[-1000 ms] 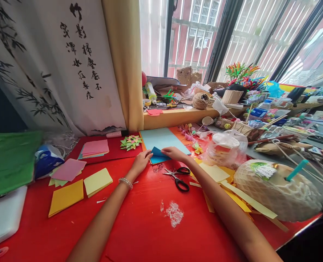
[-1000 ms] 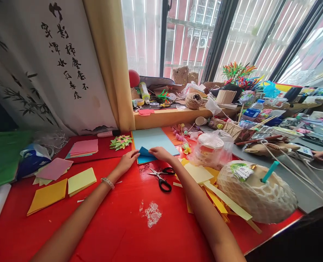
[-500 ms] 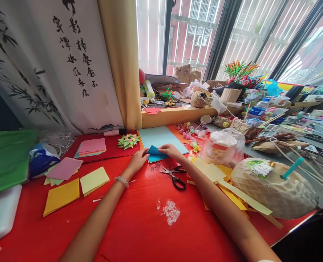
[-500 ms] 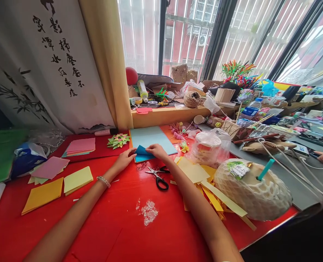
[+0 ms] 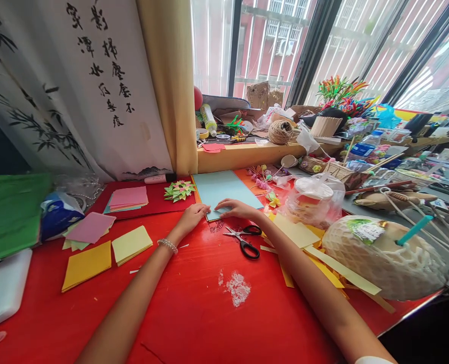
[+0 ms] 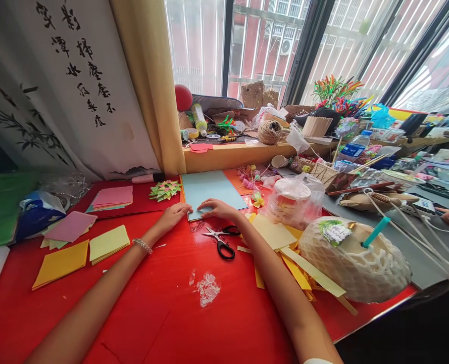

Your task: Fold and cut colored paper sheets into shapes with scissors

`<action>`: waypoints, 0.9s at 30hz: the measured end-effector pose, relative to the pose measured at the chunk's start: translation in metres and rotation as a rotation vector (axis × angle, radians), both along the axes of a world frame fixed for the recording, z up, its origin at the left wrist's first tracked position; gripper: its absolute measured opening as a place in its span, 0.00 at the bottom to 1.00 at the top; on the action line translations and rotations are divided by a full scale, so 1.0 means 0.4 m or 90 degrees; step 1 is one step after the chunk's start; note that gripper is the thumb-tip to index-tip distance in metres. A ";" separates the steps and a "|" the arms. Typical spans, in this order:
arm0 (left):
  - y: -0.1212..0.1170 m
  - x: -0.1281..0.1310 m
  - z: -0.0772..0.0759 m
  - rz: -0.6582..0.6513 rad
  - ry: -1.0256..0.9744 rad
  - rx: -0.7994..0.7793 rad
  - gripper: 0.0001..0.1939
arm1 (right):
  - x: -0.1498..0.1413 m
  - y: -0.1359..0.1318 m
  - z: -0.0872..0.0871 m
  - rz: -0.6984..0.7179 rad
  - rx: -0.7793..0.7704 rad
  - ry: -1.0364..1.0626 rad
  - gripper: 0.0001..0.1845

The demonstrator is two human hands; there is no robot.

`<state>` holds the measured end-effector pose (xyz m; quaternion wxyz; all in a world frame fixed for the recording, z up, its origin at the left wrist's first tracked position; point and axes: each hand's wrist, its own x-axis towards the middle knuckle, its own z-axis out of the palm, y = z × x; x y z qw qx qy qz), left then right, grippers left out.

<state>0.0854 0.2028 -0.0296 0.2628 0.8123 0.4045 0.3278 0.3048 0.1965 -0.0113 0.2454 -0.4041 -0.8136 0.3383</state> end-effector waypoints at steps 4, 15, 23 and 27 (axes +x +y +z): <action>0.008 -0.003 -0.013 -0.004 0.026 0.011 0.15 | -0.004 0.006 -0.013 0.004 0.063 -0.058 0.23; 0.014 0.004 -0.027 -0.011 0.111 0.066 0.14 | -0.018 0.016 -0.038 -0.060 0.059 -0.158 0.38; 0.004 0.014 -0.021 0.018 0.158 0.082 0.12 | -0.026 0.005 -0.023 -0.068 0.054 -0.161 0.36; -0.006 0.022 -0.017 0.046 0.175 0.090 0.11 | -0.026 0.004 -0.024 -0.073 0.051 -0.156 0.37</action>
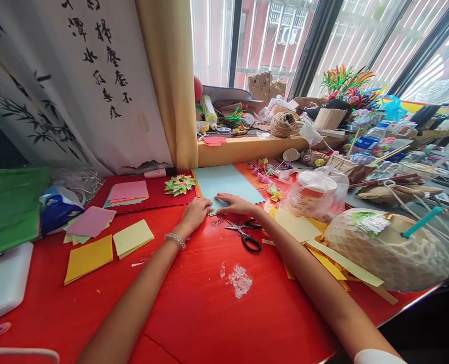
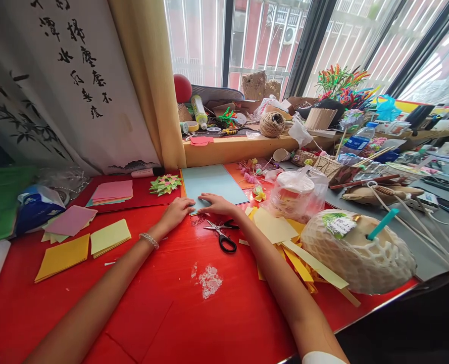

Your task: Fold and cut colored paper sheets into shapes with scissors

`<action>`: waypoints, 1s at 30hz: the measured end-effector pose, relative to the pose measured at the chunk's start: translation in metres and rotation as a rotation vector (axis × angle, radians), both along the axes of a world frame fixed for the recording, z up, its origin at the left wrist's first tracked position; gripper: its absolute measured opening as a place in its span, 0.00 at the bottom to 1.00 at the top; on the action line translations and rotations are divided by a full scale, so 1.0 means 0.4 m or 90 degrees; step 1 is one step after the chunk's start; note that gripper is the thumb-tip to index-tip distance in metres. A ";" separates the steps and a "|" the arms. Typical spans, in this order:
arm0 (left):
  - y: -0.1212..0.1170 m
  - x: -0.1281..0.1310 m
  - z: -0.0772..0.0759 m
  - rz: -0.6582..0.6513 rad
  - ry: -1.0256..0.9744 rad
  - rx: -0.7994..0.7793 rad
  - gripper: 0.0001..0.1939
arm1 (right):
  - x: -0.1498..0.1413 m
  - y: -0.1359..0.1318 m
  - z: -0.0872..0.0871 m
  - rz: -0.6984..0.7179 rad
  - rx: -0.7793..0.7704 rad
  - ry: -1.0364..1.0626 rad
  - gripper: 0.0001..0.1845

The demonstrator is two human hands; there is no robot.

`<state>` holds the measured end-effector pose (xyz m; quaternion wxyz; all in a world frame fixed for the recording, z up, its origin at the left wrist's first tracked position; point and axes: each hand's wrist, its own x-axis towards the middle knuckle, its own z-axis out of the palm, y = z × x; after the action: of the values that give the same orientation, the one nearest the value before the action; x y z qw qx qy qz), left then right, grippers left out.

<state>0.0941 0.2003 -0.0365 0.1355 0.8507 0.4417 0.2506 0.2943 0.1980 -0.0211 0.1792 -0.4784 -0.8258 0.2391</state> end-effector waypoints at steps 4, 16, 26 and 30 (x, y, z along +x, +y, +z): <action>-0.006 0.008 0.002 0.023 0.018 0.004 0.11 | 0.001 0.005 -0.008 -0.003 0.005 0.009 0.36; -0.203 -0.057 0.249 -0.112 0.205 -0.062 0.14 | -0.005 -0.004 -0.007 -0.016 0.034 -0.016 0.29; -0.506 -0.174 0.183 -0.068 0.301 -0.334 0.38 | -0.013 -0.007 -0.012 -0.021 0.044 -0.104 0.30; -0.506 -0.217 0.191 -0.054 0.325 -0.401 0.24 | -0.025 -0.010 -0.023 -0.033 0.062 -0.144 0.30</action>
<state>0.0075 -0.0019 0.0400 0.2856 0.8201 0.4807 -0.1217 0.2842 0.1941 -0.0305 0.1140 -0.5142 -0.8387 0.1385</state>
